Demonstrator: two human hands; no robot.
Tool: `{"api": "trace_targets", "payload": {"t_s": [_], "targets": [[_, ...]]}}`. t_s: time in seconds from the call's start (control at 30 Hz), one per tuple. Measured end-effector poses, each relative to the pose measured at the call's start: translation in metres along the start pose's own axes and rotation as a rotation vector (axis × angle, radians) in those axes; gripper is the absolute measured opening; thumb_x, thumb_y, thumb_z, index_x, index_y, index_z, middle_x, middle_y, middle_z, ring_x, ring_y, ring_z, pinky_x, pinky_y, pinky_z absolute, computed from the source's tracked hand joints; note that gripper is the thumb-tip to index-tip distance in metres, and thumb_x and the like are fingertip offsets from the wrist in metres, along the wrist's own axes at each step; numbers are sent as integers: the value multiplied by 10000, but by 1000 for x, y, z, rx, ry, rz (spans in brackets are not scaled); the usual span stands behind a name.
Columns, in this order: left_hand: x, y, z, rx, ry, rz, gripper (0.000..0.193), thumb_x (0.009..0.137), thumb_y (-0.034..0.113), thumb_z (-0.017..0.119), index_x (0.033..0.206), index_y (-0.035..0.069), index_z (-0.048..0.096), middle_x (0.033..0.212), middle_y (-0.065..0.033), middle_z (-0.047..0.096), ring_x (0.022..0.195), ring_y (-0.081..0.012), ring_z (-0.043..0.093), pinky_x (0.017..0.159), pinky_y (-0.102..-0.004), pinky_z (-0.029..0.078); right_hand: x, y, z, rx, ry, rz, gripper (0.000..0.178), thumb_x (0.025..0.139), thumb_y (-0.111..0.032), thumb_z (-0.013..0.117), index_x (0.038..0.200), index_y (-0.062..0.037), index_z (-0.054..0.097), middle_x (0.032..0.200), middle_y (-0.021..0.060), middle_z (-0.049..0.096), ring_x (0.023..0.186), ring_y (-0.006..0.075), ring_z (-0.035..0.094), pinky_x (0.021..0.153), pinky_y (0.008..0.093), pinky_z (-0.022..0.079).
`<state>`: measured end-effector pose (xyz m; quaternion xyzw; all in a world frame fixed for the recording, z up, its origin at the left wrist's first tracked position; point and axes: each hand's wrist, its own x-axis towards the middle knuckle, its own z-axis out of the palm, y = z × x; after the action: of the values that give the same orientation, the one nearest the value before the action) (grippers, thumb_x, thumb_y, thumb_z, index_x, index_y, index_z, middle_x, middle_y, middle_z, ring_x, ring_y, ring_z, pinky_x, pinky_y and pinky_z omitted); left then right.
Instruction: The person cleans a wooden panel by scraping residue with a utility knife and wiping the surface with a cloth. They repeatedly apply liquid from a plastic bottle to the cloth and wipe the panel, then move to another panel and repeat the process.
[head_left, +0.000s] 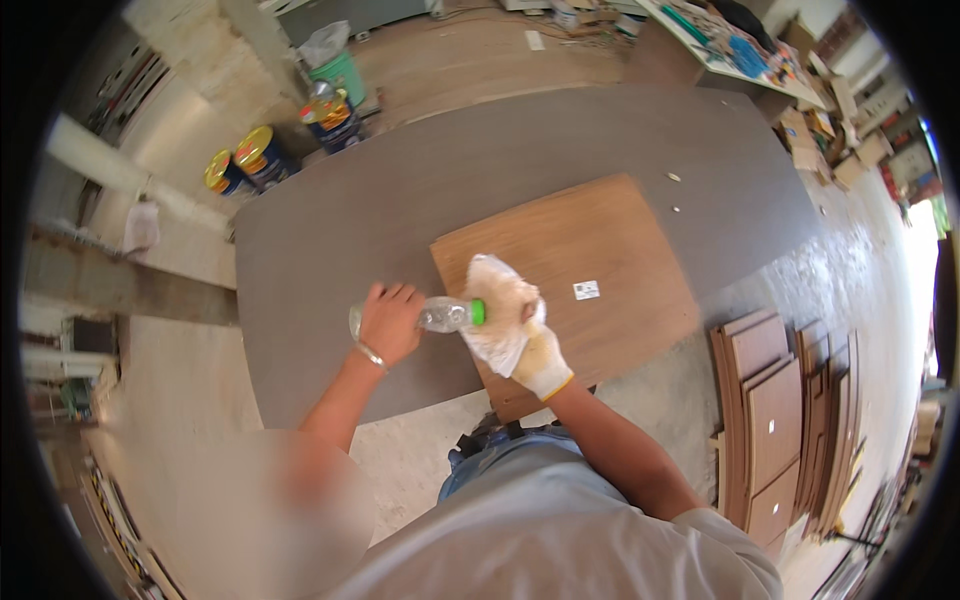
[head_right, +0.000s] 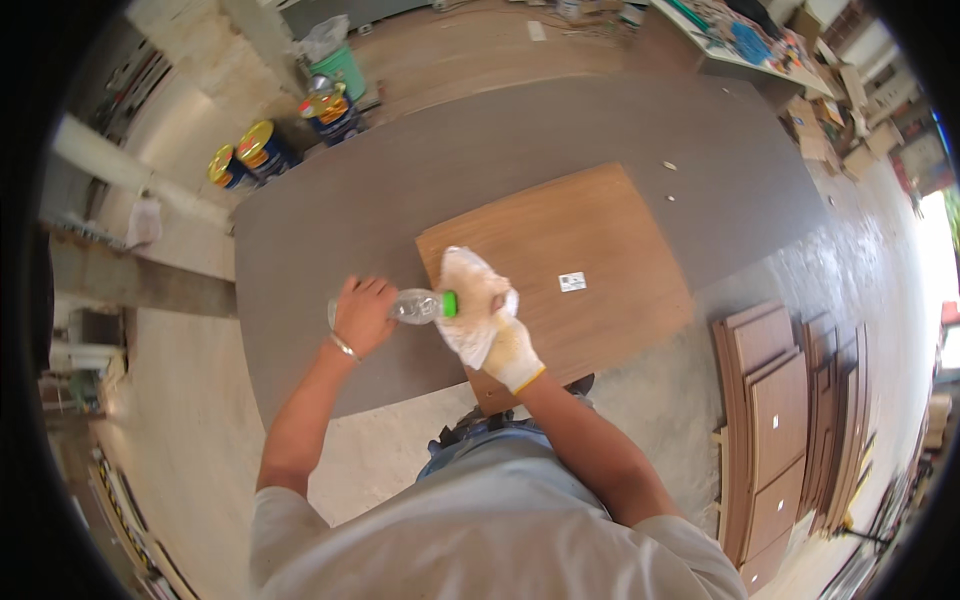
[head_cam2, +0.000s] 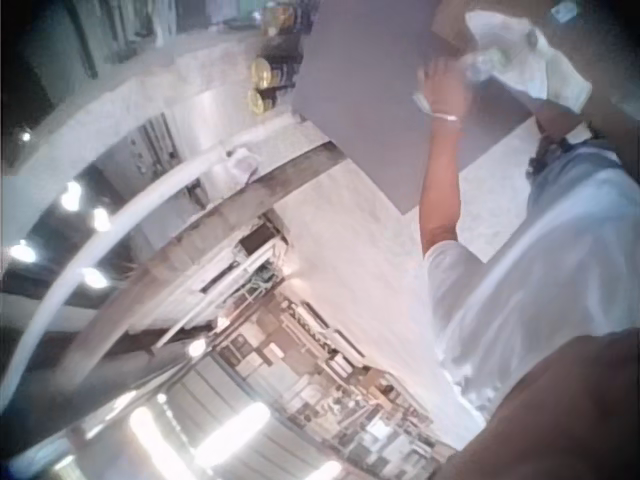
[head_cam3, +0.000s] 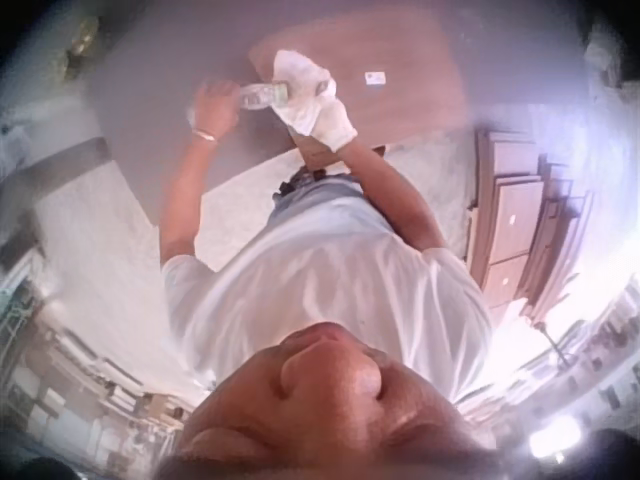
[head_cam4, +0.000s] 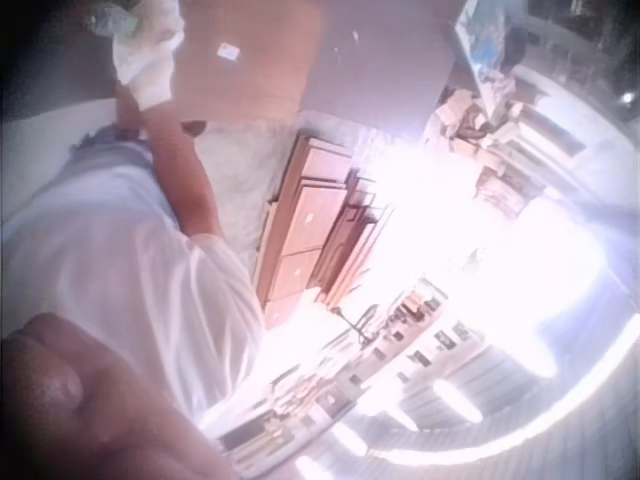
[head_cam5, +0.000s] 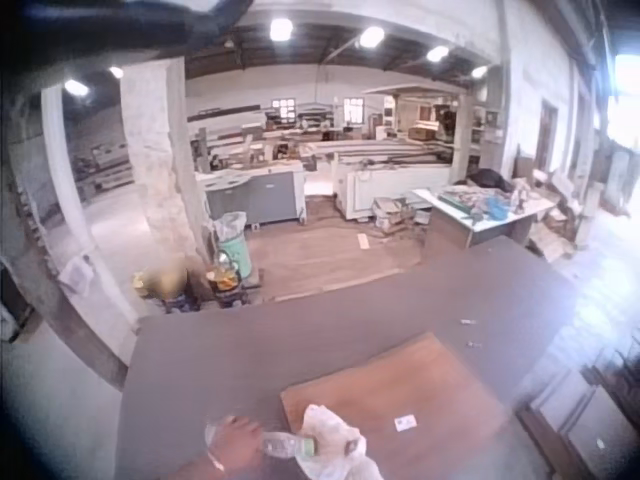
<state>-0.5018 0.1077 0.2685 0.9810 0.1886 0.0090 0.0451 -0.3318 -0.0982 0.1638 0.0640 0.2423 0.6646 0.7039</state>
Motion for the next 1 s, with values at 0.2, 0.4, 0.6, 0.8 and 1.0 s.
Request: {"api": "trace_targets", "payload": {"t_s": [0.2, 0.4, 0.6, 0.8, 1.0], "targets": [[-65, -69, 200, -390, 448, -583, 615, 685, 141, 910, 1242, 41, 669, 1197, -159, 701, 1197, -372, 615, 1069, -488, 461, -15, 2, -6, -362, 141, -317, 677, 1078, -550, 502, 1557, -82, 401, 1536, 138, 530, 1386, 351, 535, 1178, 534, 444], [-73, -76, 268, -1081, 638, -928, 679, 812, 204, 905, 1347, -63, 584, 1355, -233, 652, 1257, -348, 623, 1113, -483, 457, -138, -96, -55, -372, 314, -764, 496, 1119, -475, 440, 1514, -177, 412, 1497, 119, 537, 1366, 354, 553, 1125, 543, 500], [-90, 21, 274, -187, 282, -1307, 618, 803, 44, 767, 1371, -80, 557, 1382, -284, 588, 1296, -441, 551, 1104, -521, 434, -269, -227, -60, -564, 998, -1564, 421, 911, -107, 648, 1328, -123, 594, 1199, 29, 620, 1079, 193, 641, 929, 352, 534], [106, 236, 248, -377, 96, -300, 636, 887, 124, 599, 1495, -8, 465, 1641, -266, 353, 1525, -471, 302, 1246, -630, 196, -248, -316, -61, -2282, 1691, -836, 717, 853, -195, 742, 1531, -146, 513, 1648, 189, 390, 1538, 404, 322, 1295, 476, 217], [111, 234, 272, -200, -148, -119, 669, 952, 275, 512, 1541, -33, 434, 1698, -296, 230, 1578, -500, 170, 1254, -706, 77, -112, -366, -6, -2760, 1365, -557, 626, 932, -302, 647, 1506, -89, 516, 1610, 200, 442, 1530, 379, 332, 1299, 531, 162]]}}
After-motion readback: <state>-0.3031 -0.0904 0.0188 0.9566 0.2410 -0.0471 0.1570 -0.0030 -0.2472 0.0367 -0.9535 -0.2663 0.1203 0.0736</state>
